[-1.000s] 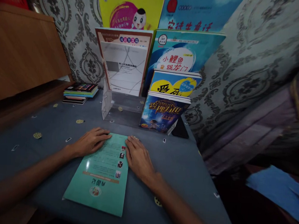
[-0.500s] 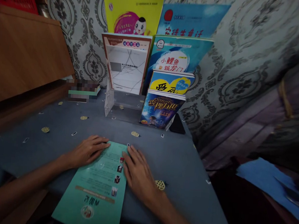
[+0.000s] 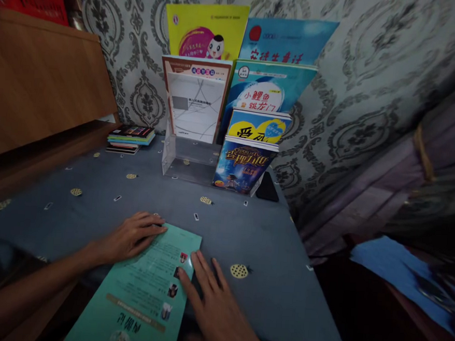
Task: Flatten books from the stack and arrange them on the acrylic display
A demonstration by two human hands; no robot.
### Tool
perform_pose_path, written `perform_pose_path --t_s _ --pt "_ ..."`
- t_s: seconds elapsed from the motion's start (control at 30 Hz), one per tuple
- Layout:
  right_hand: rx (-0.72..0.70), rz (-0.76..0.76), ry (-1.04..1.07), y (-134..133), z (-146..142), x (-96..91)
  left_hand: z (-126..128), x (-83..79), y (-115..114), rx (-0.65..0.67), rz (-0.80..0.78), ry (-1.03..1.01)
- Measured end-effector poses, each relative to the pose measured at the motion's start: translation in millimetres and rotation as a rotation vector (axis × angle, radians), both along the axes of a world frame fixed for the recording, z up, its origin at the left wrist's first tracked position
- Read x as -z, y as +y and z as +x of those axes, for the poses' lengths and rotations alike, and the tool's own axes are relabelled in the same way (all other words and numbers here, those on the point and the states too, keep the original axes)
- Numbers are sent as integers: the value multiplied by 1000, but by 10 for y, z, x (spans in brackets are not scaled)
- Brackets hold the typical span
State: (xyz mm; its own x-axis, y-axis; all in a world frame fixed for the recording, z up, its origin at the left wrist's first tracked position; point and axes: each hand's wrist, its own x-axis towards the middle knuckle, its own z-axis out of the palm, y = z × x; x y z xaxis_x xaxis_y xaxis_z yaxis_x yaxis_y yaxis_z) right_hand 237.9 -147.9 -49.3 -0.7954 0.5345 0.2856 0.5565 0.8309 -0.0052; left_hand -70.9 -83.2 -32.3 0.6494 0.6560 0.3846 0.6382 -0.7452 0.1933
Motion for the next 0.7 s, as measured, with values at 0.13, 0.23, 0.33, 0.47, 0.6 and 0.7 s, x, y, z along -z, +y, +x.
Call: perform_pose_path --t_s 0.13,0.23,0.33,0.47,0.6,0.7 --pt "82 213 78 -86 -152 197 0 29 19 12 17 -18" --pt "56 260 140 -95 -221 203 0 50 21 12 12 -29" --pt "18 255 170 -73 -226 114 4 41 18 8 -26 -46" --pt "-23 243 225 -1 -202 -38 3 -32 53 5 -140 -82" --pt "-40 195 299 128 -202 -205 -32 -125 170 21 -348 -204" --pt "-52 167 357 244 -220 -328 -65 -166 274 43 -559 -354"
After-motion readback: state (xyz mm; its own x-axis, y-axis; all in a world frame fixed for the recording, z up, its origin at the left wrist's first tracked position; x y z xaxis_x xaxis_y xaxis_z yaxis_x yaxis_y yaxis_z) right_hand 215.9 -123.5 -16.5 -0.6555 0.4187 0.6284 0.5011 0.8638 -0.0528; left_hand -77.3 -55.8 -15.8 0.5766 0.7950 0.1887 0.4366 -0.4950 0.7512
